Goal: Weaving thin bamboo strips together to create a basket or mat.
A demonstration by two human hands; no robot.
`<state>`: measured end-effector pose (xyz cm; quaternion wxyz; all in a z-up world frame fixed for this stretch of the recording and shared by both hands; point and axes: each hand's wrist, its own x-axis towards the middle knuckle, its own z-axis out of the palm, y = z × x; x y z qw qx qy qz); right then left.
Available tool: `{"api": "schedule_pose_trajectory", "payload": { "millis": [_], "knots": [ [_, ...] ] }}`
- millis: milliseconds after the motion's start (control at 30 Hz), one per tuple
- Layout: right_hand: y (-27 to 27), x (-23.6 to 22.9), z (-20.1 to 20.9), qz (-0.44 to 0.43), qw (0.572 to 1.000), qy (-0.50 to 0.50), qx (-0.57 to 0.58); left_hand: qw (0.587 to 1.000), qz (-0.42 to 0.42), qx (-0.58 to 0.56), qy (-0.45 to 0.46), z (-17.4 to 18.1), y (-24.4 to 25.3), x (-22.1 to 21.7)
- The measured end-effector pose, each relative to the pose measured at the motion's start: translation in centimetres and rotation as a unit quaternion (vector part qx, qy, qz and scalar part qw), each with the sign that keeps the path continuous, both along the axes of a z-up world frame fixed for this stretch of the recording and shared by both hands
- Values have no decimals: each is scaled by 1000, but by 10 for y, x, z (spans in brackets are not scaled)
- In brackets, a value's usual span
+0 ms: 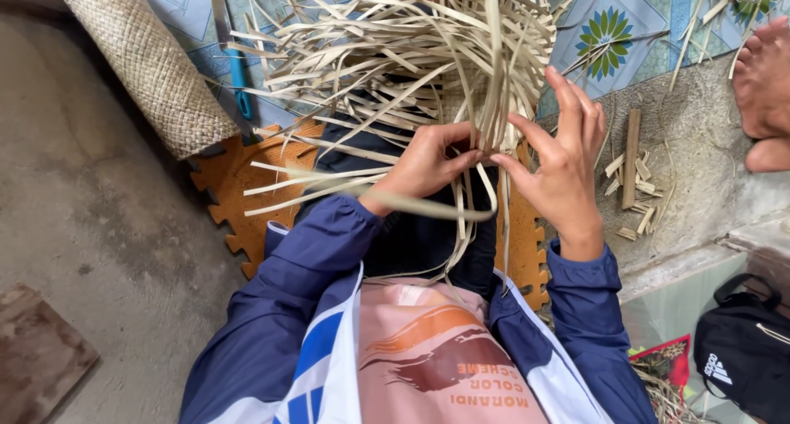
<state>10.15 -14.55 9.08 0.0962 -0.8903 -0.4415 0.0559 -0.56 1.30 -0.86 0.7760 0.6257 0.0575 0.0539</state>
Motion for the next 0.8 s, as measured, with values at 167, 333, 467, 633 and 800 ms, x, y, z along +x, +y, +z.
{"api": "schedule_pose_trajectory", "payload": {
  "millis": [167, 333, 467, 633, 800],
  "knots": [
    [3, -1, 1, 4, 999, 40, 11, 999, -6, -25, -22, 11, -1, -2],
    [-14, 3, -22, 31, 998, 23, 42, 999, 2, -30, -25, -23, -13, 0],
    [-16, -6, -11, 55, 998, -12, 9, 999, -1, -34, -31, -26, -12, 2],
    [-28, -11, -25, 57, 997, -47, 34, 999, 15, -30, -15, -20, -8, 1],
    [-48, -18, -51, 86, 991, -66, 84, 999, 24, -37, 1, -21, -9, 3]
  ]
}}
